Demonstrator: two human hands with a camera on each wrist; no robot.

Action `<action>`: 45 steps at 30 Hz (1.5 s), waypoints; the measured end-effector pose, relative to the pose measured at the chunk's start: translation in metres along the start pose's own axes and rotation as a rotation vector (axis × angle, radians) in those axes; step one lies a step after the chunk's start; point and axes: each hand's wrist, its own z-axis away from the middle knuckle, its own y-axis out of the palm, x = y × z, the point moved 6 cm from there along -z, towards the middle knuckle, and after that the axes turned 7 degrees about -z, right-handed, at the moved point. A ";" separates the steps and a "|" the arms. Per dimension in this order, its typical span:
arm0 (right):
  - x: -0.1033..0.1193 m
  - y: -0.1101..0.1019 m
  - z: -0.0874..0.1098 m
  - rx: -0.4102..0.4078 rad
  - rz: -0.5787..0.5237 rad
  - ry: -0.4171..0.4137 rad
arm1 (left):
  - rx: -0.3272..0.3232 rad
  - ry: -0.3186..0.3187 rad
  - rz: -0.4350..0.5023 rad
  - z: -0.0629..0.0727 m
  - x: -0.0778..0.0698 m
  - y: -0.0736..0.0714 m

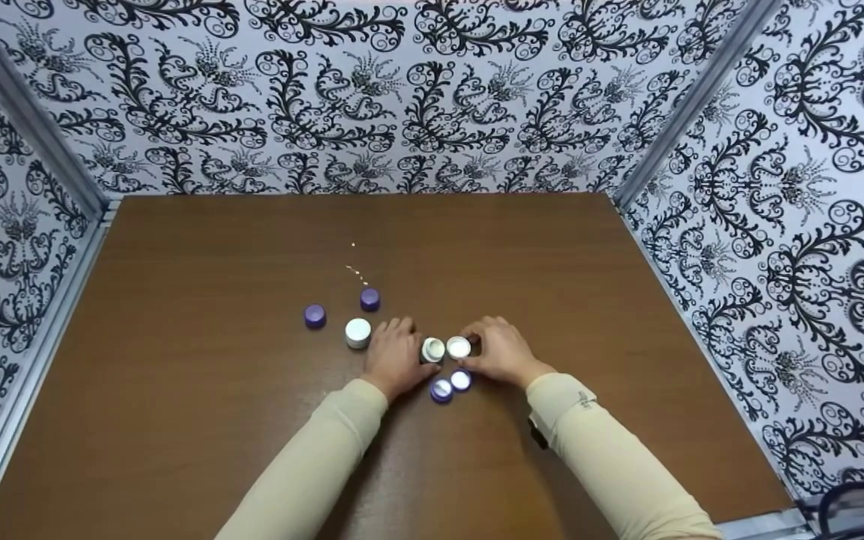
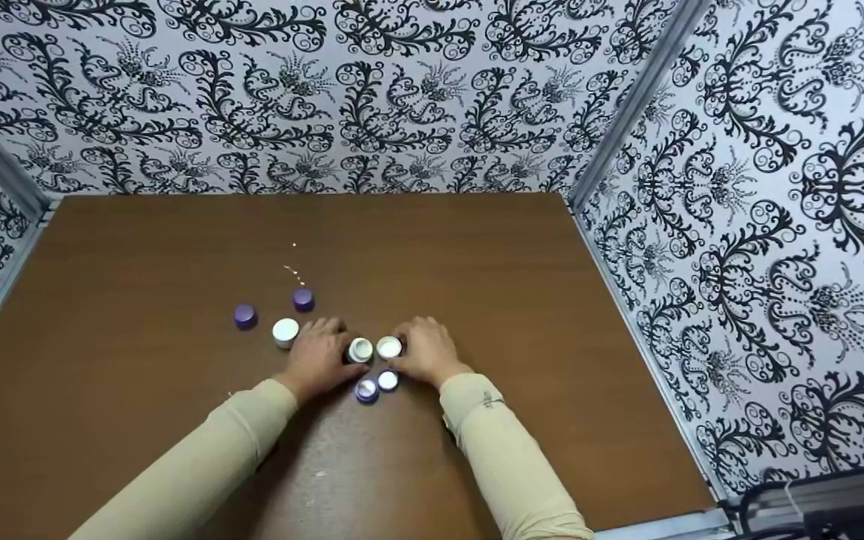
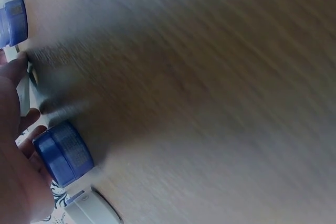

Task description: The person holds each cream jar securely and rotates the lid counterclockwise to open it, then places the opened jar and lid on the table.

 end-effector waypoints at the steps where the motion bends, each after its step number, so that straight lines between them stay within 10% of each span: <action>1: 0.000 0.000 0.000 0.002 0.003 0.002 | -0.002 -0.003 0.004 0.000 0.000 0.000; 45: 0.000 0.000 0.001 0.001 0.008 -0.003 | -0.034 -0.008 0.025 0.003 0.002 -0.002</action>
